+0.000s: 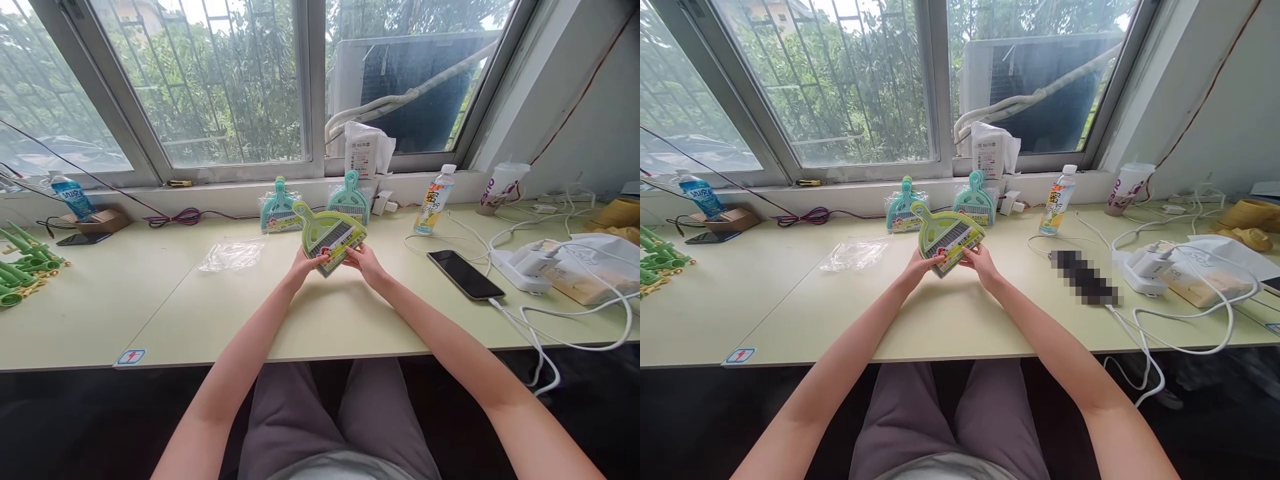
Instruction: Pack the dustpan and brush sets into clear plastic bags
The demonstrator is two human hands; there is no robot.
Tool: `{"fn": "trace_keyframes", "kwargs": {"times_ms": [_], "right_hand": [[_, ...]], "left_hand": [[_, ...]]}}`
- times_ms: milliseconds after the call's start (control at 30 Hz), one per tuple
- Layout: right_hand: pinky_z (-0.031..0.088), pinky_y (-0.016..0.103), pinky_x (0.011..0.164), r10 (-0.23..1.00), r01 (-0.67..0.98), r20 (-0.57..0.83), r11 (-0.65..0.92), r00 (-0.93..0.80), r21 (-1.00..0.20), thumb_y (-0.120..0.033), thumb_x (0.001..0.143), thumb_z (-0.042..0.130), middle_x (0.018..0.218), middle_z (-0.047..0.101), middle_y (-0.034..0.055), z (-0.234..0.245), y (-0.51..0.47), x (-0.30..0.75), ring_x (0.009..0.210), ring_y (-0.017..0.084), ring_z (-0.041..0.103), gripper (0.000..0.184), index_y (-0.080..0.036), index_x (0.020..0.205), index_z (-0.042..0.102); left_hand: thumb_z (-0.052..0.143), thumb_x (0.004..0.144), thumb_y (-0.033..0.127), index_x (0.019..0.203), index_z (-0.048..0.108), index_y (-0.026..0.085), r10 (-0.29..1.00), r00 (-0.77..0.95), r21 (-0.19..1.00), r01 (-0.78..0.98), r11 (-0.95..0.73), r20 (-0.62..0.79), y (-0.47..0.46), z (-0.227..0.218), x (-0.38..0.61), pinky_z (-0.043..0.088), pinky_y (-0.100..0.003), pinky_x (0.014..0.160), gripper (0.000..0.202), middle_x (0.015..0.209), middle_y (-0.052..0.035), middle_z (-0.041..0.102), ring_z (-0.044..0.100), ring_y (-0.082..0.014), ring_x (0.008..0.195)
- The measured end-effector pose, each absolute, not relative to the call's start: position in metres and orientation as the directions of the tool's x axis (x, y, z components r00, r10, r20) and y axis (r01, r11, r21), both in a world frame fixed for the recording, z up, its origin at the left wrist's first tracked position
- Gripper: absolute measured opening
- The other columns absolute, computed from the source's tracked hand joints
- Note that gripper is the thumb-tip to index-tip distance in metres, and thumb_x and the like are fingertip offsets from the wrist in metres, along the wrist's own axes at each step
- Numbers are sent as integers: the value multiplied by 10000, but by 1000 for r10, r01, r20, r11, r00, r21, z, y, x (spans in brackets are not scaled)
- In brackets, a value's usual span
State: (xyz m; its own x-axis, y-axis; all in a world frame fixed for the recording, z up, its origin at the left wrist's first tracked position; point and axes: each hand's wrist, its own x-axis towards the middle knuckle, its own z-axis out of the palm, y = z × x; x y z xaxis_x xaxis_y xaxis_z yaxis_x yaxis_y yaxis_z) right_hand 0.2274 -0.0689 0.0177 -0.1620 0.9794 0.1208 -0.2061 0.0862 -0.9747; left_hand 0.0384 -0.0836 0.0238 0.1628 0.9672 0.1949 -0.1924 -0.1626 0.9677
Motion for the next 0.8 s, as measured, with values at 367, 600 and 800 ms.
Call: {"fn": "trace_keyframes", "kwargs": {"times_ms": [367,600,800], "right_hand": [[573,371,903,987,-290,60,14,-151,-957,-385,842,660,1109,699,83,8,-64,226,955,205,702,280,-201,1027,560],[555,405,938,970,-358,105,20,-220,-933,-311,773,752,1035,731,72,10,-65,227,962,220,702,289,-178,993,620],[568,428,917,990,-378,69,19,-121,-925,-241,776,748,967,743,69,16,-64,234,908,225,714,200,-170,922,631]], "left_hand": [[862,555,305,1208,574,176,958,177,962,-194,-191,226,-80,20,37,506,-438,897,726,1159,-130,671,607,-322,1095],[839,587,385,1248,524,176,950,198,968,-123,-220,242,-85,25,40,520,-419,873,762,1185,-134,655,611,-299,1086],[321,926,583,1269,497,188,970,126,936,262,-234,207,-74,34,13,507,-435,878,552,1197,-129,640,620,-256,1062]]}}
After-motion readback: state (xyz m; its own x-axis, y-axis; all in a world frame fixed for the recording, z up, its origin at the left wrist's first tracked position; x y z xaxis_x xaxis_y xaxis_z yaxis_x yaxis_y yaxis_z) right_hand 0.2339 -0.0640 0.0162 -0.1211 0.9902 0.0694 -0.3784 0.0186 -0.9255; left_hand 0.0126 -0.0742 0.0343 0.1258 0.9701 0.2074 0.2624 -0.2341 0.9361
